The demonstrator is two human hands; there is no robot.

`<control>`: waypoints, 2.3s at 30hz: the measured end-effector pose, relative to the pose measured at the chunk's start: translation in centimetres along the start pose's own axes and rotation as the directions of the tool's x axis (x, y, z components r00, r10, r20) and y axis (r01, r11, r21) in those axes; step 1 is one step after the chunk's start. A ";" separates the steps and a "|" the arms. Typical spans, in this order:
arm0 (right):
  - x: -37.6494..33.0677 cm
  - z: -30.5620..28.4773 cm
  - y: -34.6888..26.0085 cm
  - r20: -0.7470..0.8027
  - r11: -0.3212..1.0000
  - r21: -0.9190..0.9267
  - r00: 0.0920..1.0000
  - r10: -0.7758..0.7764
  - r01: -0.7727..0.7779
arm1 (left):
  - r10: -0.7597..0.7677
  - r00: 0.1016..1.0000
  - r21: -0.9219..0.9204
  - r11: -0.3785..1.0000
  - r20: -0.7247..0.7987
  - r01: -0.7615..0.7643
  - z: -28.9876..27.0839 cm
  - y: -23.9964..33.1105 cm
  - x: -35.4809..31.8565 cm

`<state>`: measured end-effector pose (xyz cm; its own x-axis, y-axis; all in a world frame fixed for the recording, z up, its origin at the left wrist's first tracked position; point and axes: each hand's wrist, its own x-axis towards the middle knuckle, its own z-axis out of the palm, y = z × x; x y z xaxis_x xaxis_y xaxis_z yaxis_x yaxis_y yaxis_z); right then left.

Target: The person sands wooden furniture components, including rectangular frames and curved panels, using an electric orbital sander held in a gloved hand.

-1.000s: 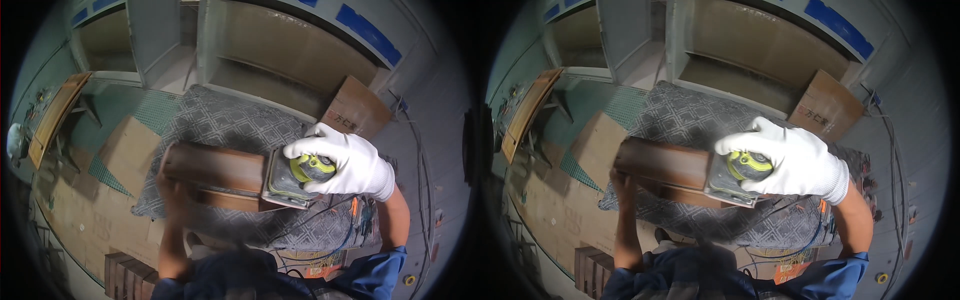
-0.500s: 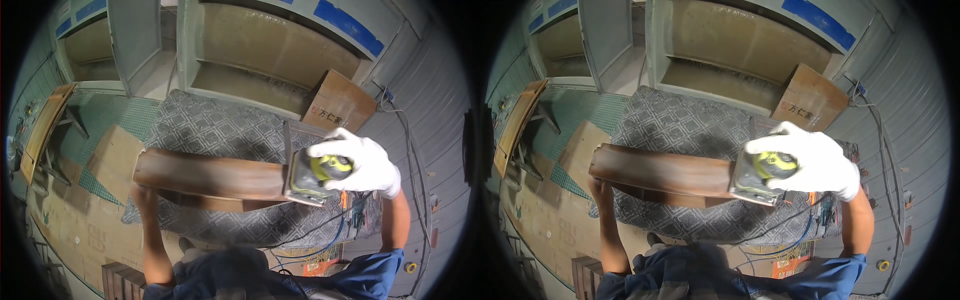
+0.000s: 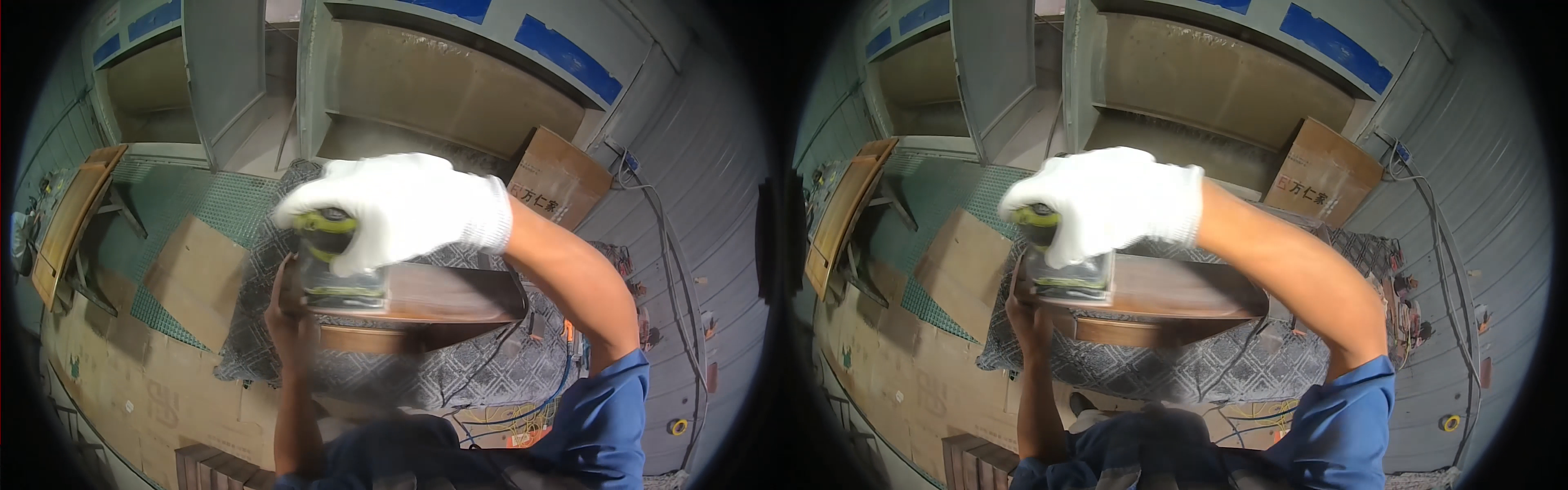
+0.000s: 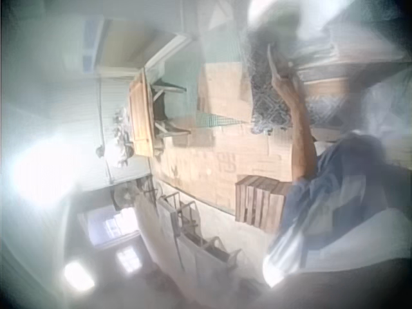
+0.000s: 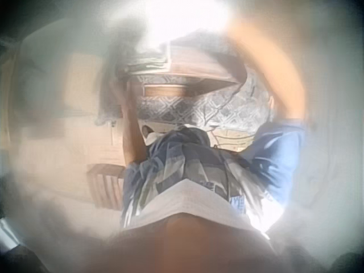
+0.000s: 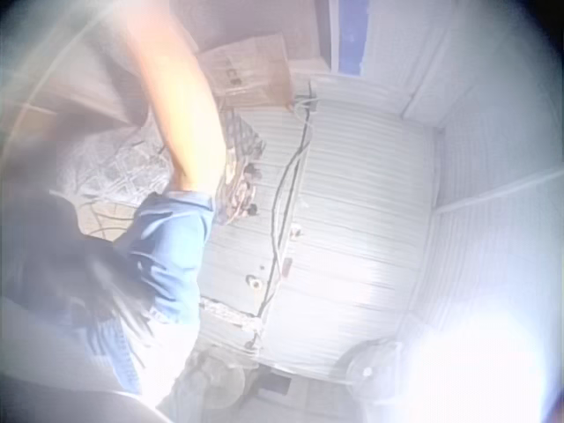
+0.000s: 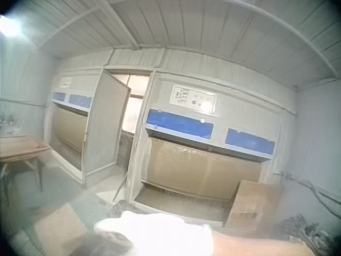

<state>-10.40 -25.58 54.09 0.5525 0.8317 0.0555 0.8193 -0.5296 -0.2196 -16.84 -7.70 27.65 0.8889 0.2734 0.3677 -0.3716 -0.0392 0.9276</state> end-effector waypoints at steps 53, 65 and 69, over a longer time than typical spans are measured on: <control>-37.8 17.5 -4.8 -0.144 0.456 0.309 0.432 0.890 -0.835 | 0.080 0.995 0.244 0.968 -0.062 -0.063 -1.8 -0.6 -2.2; -12.6 46.7 -4.9 -0.165 0.160 0.606 0.074 0.984 -0.779 | -0.101 0.633 0.256 0.954 0.768 -0.159 -8.7 2.3 4.0; -10.6 47.1 -0.2 -0.210 0.002 0.585 -0.149 0.966 -0.811 | -0.138 0.573 0.296 0.936 0.808 -0.192 -9.6 1.9 4.9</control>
<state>-23.62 -26.43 7.64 0.7415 -0.6708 -0.0164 -0.5365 -0.5780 -0.6149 -15.74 2.76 30.60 0.7770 -0.6146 0.1363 -0.4389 -0.3737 0.8171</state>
